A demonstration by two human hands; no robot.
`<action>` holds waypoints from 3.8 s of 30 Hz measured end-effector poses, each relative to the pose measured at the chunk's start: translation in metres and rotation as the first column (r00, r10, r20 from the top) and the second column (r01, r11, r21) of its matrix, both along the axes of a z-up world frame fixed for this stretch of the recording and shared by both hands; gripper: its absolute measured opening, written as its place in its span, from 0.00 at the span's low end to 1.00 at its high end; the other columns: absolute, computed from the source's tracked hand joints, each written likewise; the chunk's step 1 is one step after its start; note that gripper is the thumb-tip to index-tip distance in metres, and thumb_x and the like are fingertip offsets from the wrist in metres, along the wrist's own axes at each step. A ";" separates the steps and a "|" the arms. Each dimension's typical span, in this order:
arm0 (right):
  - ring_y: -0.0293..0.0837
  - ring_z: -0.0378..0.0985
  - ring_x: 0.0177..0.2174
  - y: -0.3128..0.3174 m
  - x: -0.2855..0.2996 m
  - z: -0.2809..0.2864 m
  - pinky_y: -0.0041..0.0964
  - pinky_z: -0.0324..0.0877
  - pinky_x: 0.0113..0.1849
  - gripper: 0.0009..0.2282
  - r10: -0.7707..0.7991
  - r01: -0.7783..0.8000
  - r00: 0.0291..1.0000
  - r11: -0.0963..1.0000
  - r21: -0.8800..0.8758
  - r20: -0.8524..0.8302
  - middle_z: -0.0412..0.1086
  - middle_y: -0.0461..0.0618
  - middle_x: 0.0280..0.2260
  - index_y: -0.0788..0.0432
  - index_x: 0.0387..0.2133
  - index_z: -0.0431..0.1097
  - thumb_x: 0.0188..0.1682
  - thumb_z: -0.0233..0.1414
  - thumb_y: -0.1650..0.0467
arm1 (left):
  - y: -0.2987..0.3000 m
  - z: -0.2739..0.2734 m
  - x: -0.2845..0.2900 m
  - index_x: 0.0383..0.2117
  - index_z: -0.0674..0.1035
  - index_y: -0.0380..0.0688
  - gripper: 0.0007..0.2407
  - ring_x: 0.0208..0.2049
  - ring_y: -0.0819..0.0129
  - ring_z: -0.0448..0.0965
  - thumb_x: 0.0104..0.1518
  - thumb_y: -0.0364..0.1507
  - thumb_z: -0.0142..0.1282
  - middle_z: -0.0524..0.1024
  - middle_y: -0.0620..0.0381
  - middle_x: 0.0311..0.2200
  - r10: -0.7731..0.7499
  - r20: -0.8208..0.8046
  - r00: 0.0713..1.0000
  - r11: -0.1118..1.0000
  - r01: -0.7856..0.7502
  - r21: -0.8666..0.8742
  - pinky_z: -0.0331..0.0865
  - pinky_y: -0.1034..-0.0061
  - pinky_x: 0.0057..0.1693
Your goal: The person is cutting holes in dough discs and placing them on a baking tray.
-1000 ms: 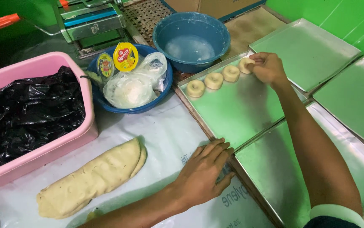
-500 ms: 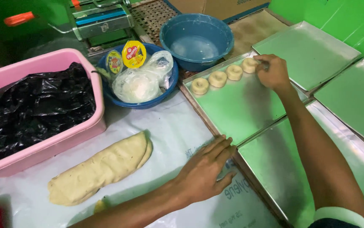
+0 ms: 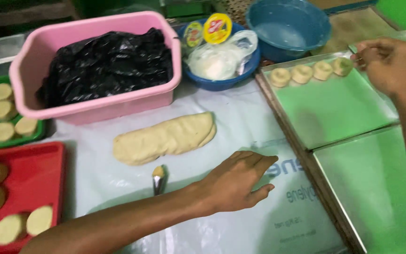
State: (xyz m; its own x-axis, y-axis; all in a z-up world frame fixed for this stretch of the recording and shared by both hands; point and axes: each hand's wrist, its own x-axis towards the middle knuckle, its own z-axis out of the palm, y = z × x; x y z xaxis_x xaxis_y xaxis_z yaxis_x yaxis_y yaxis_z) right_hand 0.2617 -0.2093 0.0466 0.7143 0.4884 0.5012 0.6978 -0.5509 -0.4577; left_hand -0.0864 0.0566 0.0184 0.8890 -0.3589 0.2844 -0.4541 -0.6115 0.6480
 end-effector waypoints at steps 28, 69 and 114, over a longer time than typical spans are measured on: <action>0.42 0.84 0.19 0.298 -0.368 0.101 0.38 0.80 0.24 0.11 0.590 -0.563 0.780 0.518 -0.644 -0.208 0.83 0.37 0.37 0.49 0.35 0.81 0.39 0.61 0.66 | 0.160 -0.028 -0.220 0.45 0.79 0.32 0.15 0.57 0.50 0.73 0.55 0.30 0.58 0.77 0.40 0.51 0.545 0.335 0.769 0.750 -0.625 0.216 0.58 0.55 0.67; 0.62 0.73 0.46 0.591 -0.471 -0.060 0.54 0.75 0.44 0.22 0.870 -0.610 0.489 0.394 -0.688 0.064 0.70 0.60 0.45 0.63 0.44 0.72 0.33 0.58 0.69 | 0.173 -0.019 -0.227 0.48 0.79 0.36 0.21 0.56 0.41 0.68 0.54 0.38 0.53 0.76 0.39 0.49 0.778 0.139 0.613 0.548 -0.769 0.329 0.54 0.42 0.63; 0.54 0.84 0.36 0.299 -0.370 -0.052 0.48 0.80 0.38 0.10 0.727 -0.760 0.634 0.648 -0.043 -0.262 0.79 0.55 0.33 0.56 0.41 0.77 0.46 0.60 0.73 | 0.146 -0.024 -0.213 0.65 0.62 0.35 0.34 0.52 0.32 0.76 0.48 0.23 0.66 0.77 0.32 0.47 0.663 -0.068 0.746 0.715 -0.657 -0.238 0.69 0.47 0.56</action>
